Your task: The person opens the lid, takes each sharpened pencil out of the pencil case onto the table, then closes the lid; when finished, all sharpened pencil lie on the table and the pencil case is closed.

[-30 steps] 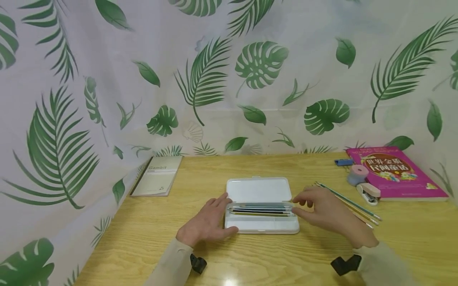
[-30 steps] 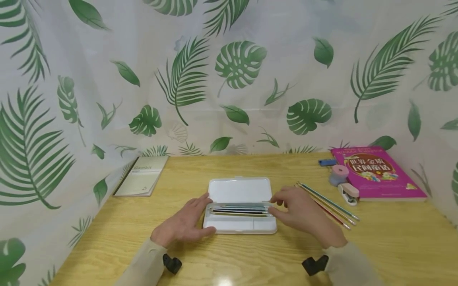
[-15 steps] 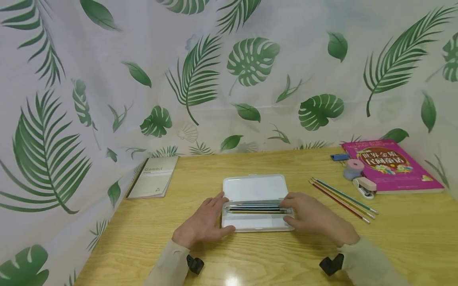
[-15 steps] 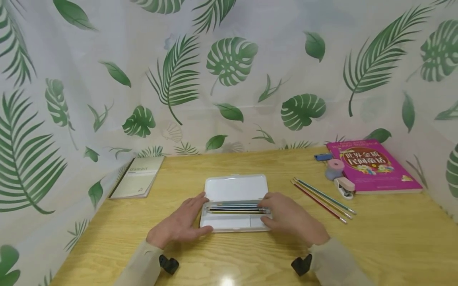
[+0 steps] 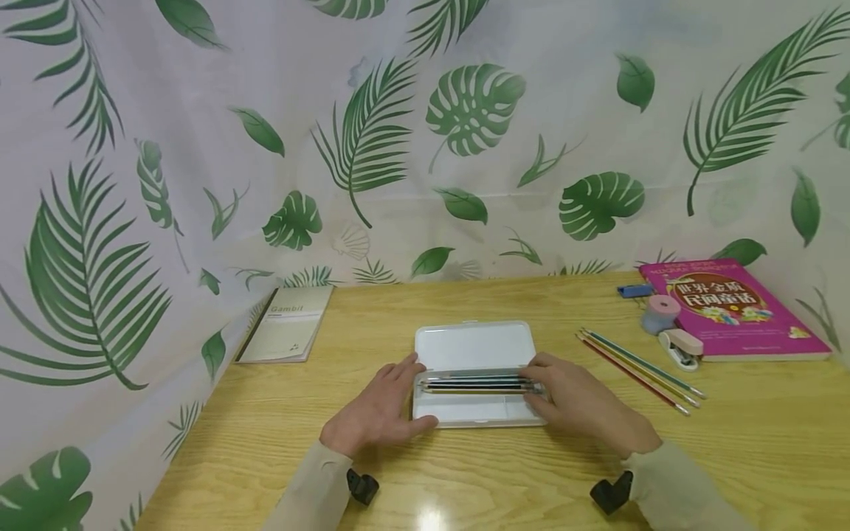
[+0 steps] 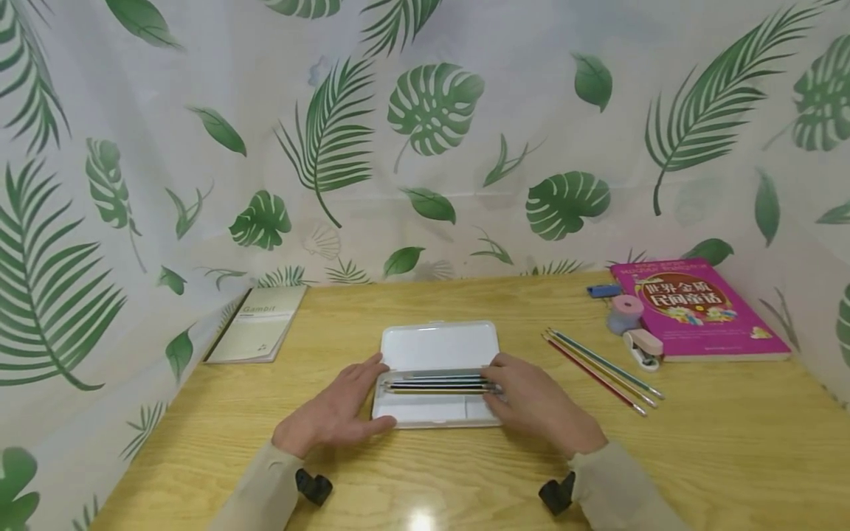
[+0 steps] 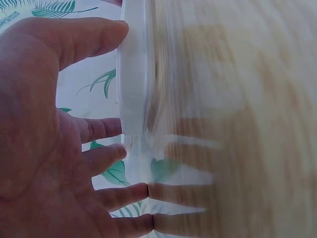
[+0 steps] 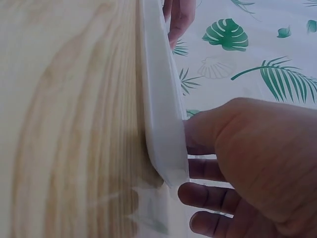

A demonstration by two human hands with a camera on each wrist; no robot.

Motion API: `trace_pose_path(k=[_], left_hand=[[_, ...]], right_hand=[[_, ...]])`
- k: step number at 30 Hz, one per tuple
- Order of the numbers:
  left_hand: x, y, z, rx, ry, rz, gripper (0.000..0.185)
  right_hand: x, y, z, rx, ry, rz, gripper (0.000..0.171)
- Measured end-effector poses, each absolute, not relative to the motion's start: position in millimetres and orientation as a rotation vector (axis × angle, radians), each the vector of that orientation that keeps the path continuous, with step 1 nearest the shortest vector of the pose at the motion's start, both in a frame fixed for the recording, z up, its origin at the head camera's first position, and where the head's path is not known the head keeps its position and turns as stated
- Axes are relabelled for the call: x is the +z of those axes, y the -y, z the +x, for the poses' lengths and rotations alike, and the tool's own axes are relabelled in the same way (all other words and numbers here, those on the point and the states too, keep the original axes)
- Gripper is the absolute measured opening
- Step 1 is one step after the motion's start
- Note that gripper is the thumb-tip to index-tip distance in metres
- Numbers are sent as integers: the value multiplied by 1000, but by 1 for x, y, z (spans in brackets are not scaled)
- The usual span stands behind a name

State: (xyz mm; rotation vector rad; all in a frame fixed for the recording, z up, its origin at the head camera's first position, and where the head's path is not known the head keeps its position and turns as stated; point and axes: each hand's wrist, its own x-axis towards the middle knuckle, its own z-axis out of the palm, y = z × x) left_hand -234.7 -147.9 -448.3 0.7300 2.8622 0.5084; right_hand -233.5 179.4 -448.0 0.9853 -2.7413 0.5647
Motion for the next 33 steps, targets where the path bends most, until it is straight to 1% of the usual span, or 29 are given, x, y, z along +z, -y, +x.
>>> trace_pose_path(k=[5, 11, 14, 23, 31, 33], left_hand=[[-451, 148, -235, 505, -2870, 737, 86], [-452, 148, -236, 498, -2872, 737, 85], [-451, 148, -235, 503, -2872, 736, 85], [-450, 148, -234, 512, -2869, 722, 86], [-451, 148, -235, 522, -2865, 722, 85], [-449, 148, -235, 519, -2862, 725, 84]], right_hand=[[-449, -179, -234, 564, 2737, 981, 31], [-452, -179, -235, 532, 2752, 985, 21], [-454, -179, -235, 515, 2763, 985, 18], [-455, -179, -236, 611, 2734, 1023, 9], [-454, -178, -235, 622, 2780, 971, 3], [-454, -178, -235, 618, 2781, 964, 3]])
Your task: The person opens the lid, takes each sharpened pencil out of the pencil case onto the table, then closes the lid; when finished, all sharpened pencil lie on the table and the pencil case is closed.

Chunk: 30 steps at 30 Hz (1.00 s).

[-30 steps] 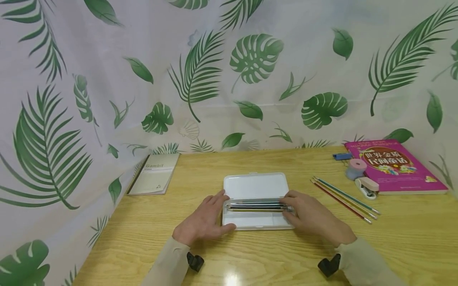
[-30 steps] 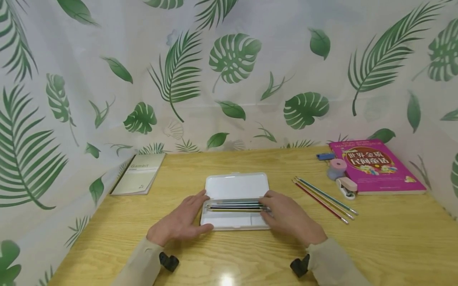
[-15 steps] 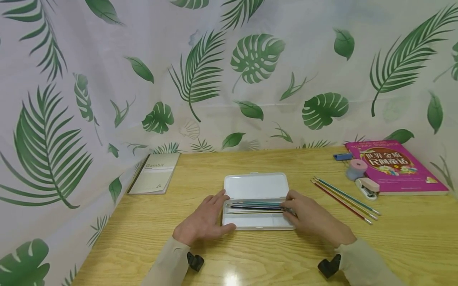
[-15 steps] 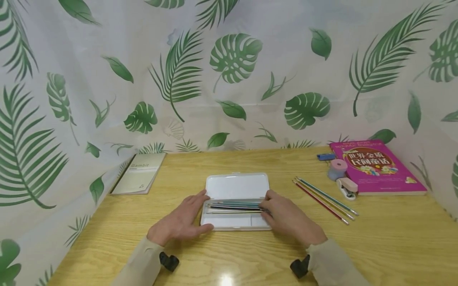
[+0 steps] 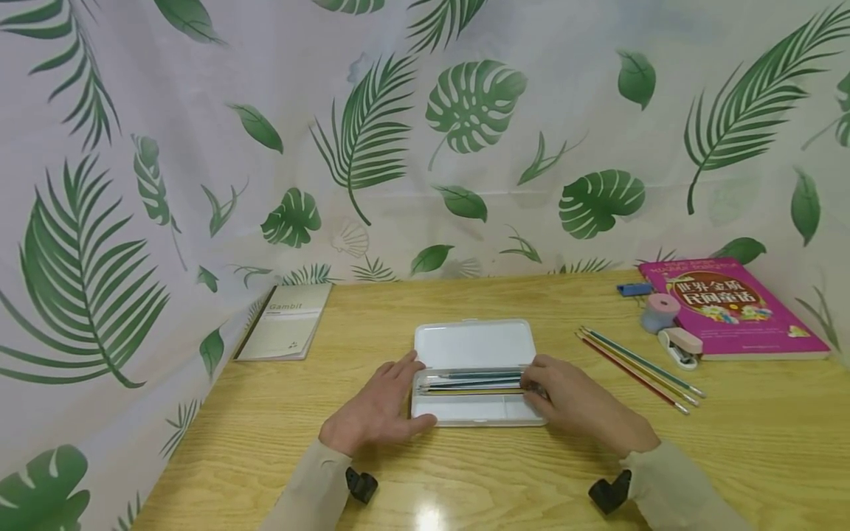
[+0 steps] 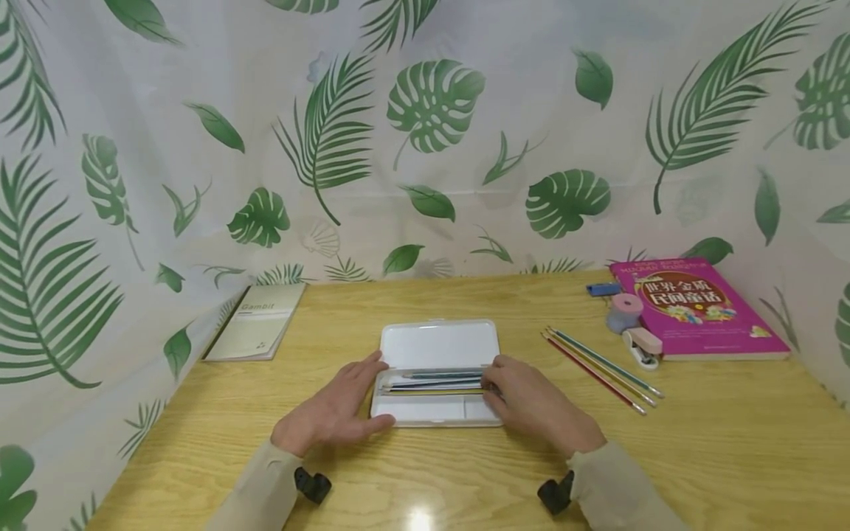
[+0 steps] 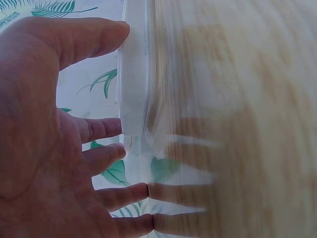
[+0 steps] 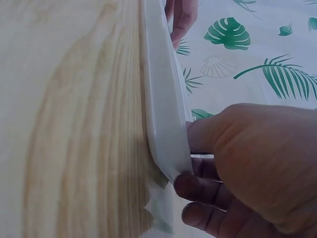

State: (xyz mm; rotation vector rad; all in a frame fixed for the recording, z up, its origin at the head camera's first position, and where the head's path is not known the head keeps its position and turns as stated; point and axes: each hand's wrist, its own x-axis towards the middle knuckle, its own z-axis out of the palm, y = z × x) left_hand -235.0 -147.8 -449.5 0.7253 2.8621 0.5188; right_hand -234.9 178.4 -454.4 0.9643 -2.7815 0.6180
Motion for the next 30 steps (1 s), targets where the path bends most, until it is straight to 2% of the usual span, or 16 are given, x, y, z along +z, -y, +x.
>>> trace_pose_path(k=[14, 18, 25, 30], left_hand=[[-450, 148, -236, 507, -2858, 738, 83], [-450, 149, -236, 514, -2857, 745, 84], [-450, 151, -237, 503, -2857, 759, 84], [-452, 150, -237, 511, -2854, 751, 84]], right_hand=[[-455, -179, -236, 684, 2803, 933, 6], [-452, -179, -236, 716, 2787, 925, 1], [-440, -189, -238, 786, 2678, 953, 7], [-426, -208, -238, 822, 2585, 852, 7]])
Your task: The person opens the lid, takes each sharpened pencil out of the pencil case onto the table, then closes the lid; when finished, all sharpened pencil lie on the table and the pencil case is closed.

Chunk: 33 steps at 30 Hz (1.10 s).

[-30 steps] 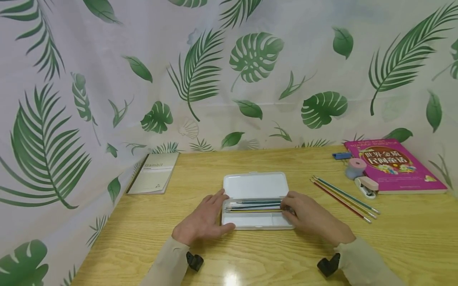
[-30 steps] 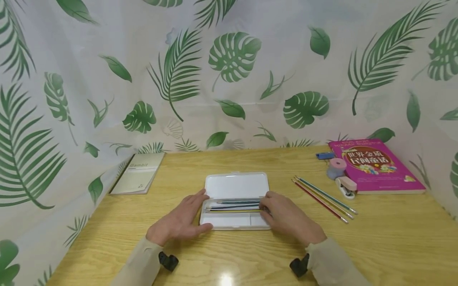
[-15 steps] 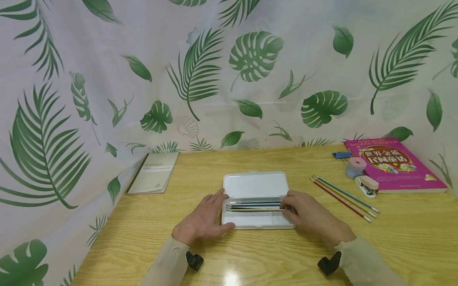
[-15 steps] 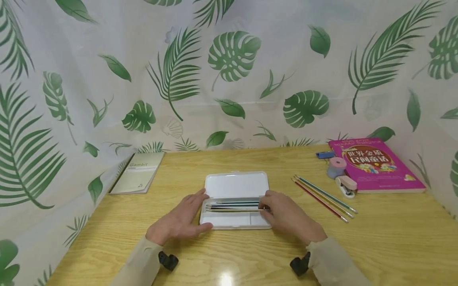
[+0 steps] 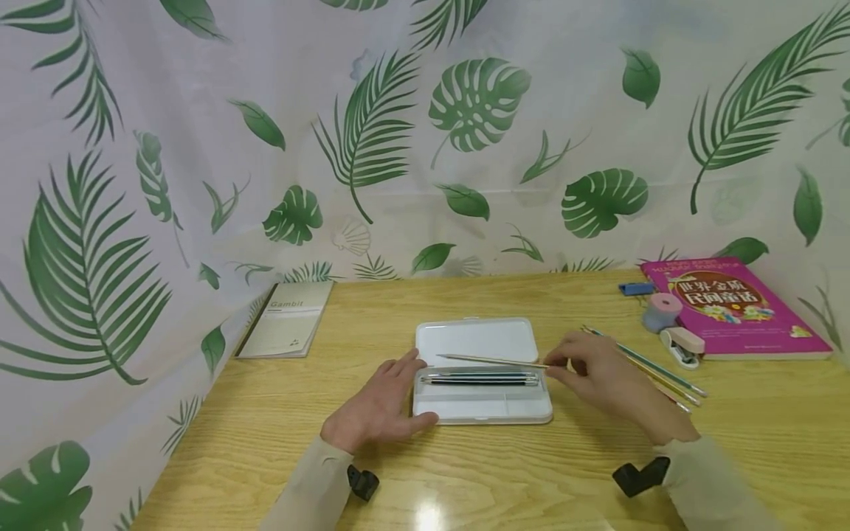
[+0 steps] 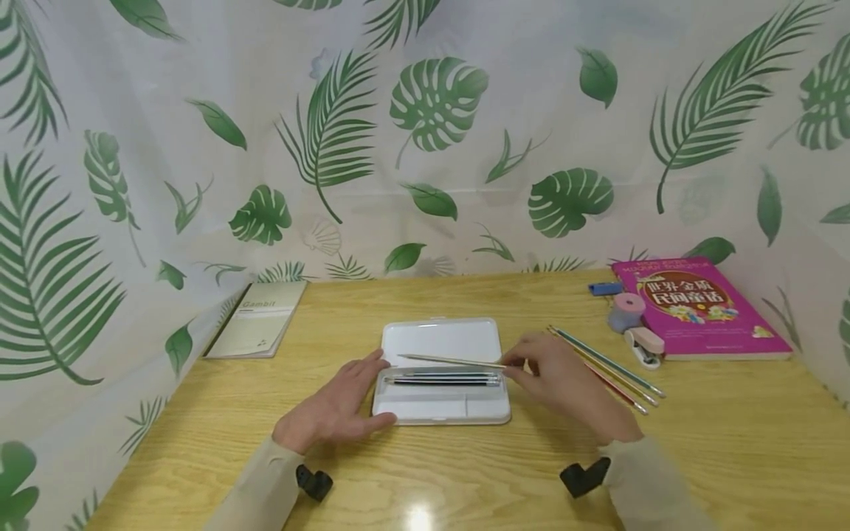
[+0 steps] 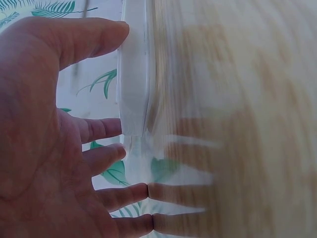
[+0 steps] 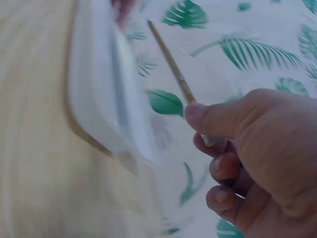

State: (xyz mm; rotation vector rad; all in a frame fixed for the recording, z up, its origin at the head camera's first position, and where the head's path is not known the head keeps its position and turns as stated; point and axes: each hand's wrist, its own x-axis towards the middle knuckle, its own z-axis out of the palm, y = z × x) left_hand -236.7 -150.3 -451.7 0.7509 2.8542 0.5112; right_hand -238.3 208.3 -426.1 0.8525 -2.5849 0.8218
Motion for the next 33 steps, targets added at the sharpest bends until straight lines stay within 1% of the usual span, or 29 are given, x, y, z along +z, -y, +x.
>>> trace_pose_path(k=[5, 9, 14, 22, 33], left_hand=[[-452, 149, -237, 506, -2848, 745, 85], [-453, 147, -236, 509, -2834, 748, 86], [-451, 147, -237, 496, -2841, 748, 86], [-449, 148, -236, 505, -2853, 732, 85], [-451, 149, -237, 510, -2861, 738, 85]], right_hand=[[-418, -232, -237, 761, 2508, 657, 5], [-424, -255, -231, 704, 2512, 494, 3], [-432, -282, -220, 715, 2567, 365, 6], [-440, -309, -207, 703, 2790, 206, 12], [-446, -319, -202, 662, 2953, 142, 16]])
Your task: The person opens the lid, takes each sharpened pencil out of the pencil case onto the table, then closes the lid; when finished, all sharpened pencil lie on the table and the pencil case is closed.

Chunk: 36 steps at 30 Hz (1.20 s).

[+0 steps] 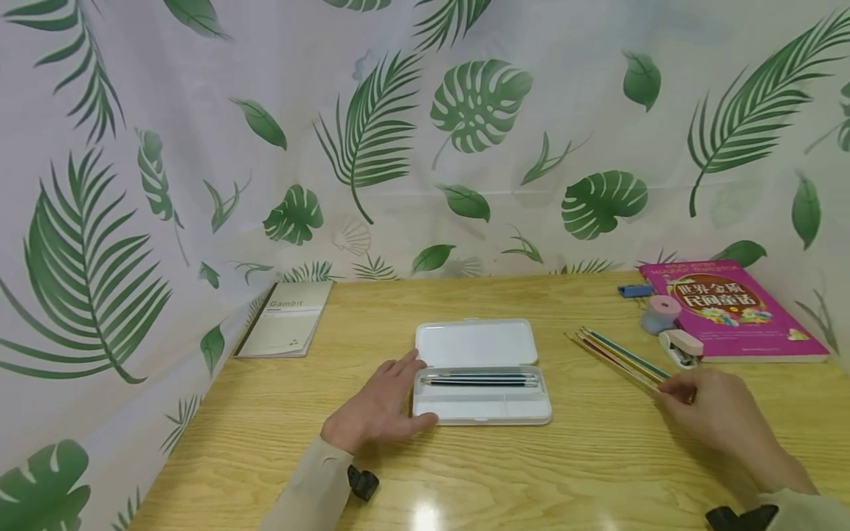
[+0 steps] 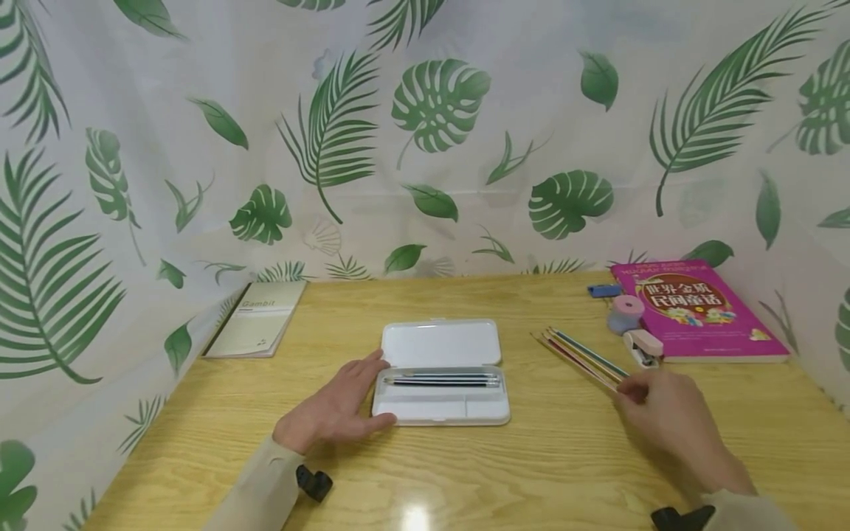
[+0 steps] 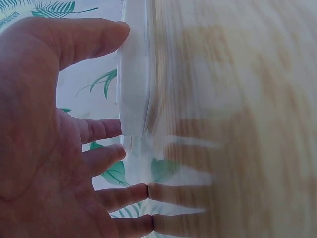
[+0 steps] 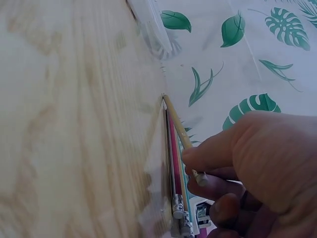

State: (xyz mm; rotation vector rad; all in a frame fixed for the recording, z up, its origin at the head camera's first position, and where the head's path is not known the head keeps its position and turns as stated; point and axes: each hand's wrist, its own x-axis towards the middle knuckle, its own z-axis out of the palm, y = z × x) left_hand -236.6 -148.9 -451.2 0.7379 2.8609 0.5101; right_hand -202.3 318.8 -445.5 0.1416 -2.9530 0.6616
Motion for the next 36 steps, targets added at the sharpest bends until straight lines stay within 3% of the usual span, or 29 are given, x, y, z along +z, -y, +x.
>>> trace_pose_path(k=[30, 36], left_hand=[[-452, 151, -238, 513, -2857, 760, 85], [-452, 151, -238, 513, -2858, 759, 85]], right_hand=[[-442, -317, -201, 571, 3085, 82, 24], [-439, -310, -200, 634, 2899, 206, 23]])
